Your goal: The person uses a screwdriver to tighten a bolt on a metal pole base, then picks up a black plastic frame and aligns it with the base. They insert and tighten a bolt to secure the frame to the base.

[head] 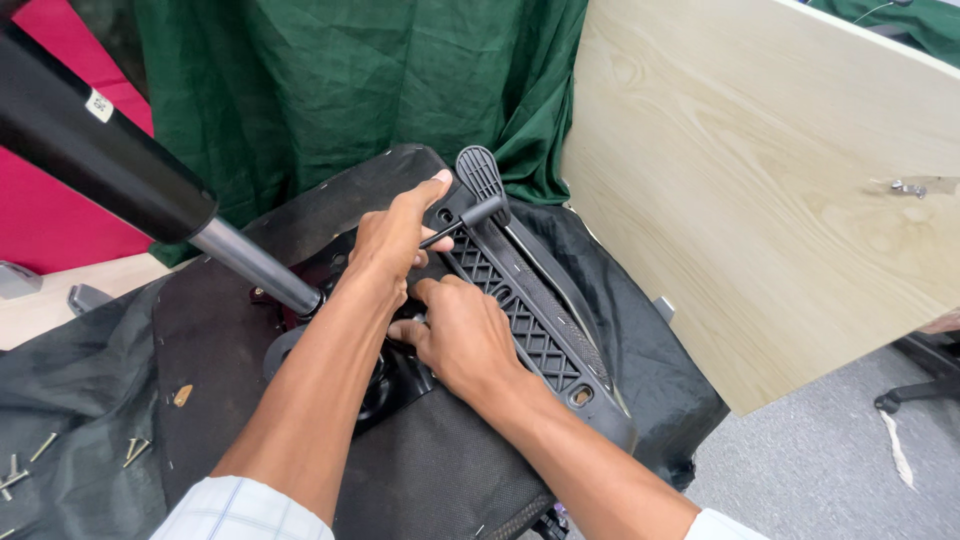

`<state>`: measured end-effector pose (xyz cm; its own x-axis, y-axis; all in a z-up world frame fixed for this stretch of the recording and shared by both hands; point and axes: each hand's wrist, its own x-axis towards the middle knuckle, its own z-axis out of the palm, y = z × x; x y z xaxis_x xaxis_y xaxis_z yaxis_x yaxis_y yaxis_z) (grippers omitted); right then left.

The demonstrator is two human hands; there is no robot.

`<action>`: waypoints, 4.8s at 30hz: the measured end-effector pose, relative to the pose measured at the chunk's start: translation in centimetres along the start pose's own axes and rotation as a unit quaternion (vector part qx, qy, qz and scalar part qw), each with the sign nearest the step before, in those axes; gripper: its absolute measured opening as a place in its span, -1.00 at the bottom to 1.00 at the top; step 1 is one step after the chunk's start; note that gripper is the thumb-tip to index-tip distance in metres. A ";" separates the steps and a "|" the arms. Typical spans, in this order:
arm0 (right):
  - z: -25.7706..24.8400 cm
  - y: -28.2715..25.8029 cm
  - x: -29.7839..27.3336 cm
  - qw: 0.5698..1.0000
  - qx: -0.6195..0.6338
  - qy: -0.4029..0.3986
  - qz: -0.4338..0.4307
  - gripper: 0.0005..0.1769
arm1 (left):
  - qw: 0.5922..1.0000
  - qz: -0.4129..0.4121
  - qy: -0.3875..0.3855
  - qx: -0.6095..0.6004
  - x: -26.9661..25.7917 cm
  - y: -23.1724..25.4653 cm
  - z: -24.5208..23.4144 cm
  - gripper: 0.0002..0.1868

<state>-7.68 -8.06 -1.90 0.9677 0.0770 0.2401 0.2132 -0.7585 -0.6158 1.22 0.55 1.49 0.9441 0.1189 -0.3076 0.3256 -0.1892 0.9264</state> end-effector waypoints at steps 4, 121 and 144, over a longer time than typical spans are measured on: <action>-2.7 1.8 -0.5 0.999 0.025 0.032 0.030 -0.53 | 1.000 -0.005 0.011 0.026 0.4 -0.2 -0.1 -0.15; -6.6 6.3 -1.5 0.909 0.288 -0.095 0.286 0.02 | 0.935 0.293 0.036 0.195 1.4 -2.0 3.4 -0.67; -7.3 5.4 -3.5 0.935 0.224 -0.126 0.246 -0.12 | 0.964 0.259 0.017 0.054 2.4 -1.2 2.9 -0.65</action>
<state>-10.90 -17.13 -0.56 0.9523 -0.0177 -0.3048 -0.2861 -0.3995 -0.8709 3.22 -1.77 -0.93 0.9798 0.0134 0.1995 -0.1838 -0.3321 0.9251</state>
